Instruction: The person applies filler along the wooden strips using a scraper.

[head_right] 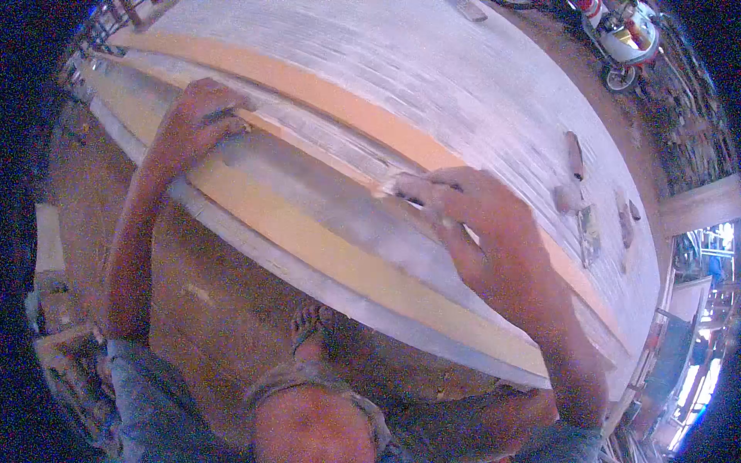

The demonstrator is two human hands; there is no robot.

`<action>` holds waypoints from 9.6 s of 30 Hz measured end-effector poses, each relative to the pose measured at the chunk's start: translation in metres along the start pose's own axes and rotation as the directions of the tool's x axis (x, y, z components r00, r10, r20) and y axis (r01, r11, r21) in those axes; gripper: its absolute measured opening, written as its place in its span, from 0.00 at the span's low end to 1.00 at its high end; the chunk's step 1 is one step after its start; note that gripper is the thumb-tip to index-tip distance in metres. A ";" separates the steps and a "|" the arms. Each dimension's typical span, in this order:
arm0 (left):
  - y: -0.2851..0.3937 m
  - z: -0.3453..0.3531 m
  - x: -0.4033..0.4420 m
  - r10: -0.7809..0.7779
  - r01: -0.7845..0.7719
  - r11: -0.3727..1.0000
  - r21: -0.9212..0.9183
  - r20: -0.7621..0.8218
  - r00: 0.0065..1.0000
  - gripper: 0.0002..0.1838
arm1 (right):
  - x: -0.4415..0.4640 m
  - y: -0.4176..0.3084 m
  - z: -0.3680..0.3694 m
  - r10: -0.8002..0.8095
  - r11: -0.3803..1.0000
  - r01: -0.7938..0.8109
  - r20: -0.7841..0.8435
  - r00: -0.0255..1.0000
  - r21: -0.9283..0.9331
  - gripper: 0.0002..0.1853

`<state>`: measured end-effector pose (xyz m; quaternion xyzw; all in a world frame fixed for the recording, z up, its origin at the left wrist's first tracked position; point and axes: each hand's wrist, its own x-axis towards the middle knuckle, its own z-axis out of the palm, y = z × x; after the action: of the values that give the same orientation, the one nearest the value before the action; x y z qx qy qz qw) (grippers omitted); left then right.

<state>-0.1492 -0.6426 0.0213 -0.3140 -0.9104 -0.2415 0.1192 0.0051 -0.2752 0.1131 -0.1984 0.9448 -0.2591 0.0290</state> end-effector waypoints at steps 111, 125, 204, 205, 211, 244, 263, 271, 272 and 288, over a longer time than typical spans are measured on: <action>-0.020 -0.005 -0.002 -0.154 0.136 0.981 0.137 0.131 0.979 0.22 | -0.206 0.096 -0.038 0.191 0.976 -0.197 -0.072 0.979 -0.094 0.23; -0.053 -0.004 -0.006 -0.146 0.124 0.981 0.148 0.151 0.978 0.23 | -0.175 0.081 -0.037 -0.107 0.899 0.070 -0.063 0.992 -0.433 0.23; -0.045 -0.039 0.005 -0.224 0.166 0.962 0.218 0.277 0.934 0.19 | -0.327 0.132 -0.070 0.263 0.956 -0.284 -0.213 0.941 -0.075 0.23; -0.047 -0.039 0.007 -0.227 0.169 0.962 0.216 0.277 0.934 0.19 | -0.328 0.133 -0.073 0.262 0.956 -0.283 -0.210 0.942 -0.076 0.23; -0.067 -0.034 0.000 -0.162 0.066 0.933 0.354 0.249 0.955 0.21 | -0.338 0.132 -0.086 0.510 0.779 -0.543 -0.185 0.840 -0.315 0.20; -0.039 -0.041 0.023 -0.166 0.093 0.970 0.226 0.334 0.928 0.19 | -0.633 0.213 -0.094 0.478 0.449 -0.839 -0.876 -0.065 0.307 0.20; -0.029 -0.050 0.024 -0.111 0.037 0.975 0.218 0.337 0.935 0.17 | -0.708 0.274 -0.037 0.437 0.162 -0.983 -0.887 0.148 -0.084 0.16; -0.026 -0.052 0.017 -0.107 0.038 0.977 0.212 0.322 0.941 0.16 | -0.687 0.260 -0.071 0.644 0.457 -0.560 -0.692 -0.327 0.691 0.17; -0.026 -0.053 0.014 -0.108 0.041 0.977 0.211 0.320 0.941 0.16 | -0.694 0.276 -0.072 0.743 0.456 -0.430 -0.599 -0.299 0.780 0.17; -0.034 -0.061 -0.001 -0.093 0.029 0.980 0.198 0.321 0.943 0.15 | -0.609 0.235 -0.078 0.923 0.301 -0.286 -0.354 -0.154 0.910 0.17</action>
<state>-0.1664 -0.6977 0.0606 -0.3085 -0.9457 -0.1014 -0.0122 0.4682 0.1846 0.0339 0.5255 0.5965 -0.5169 -0.3176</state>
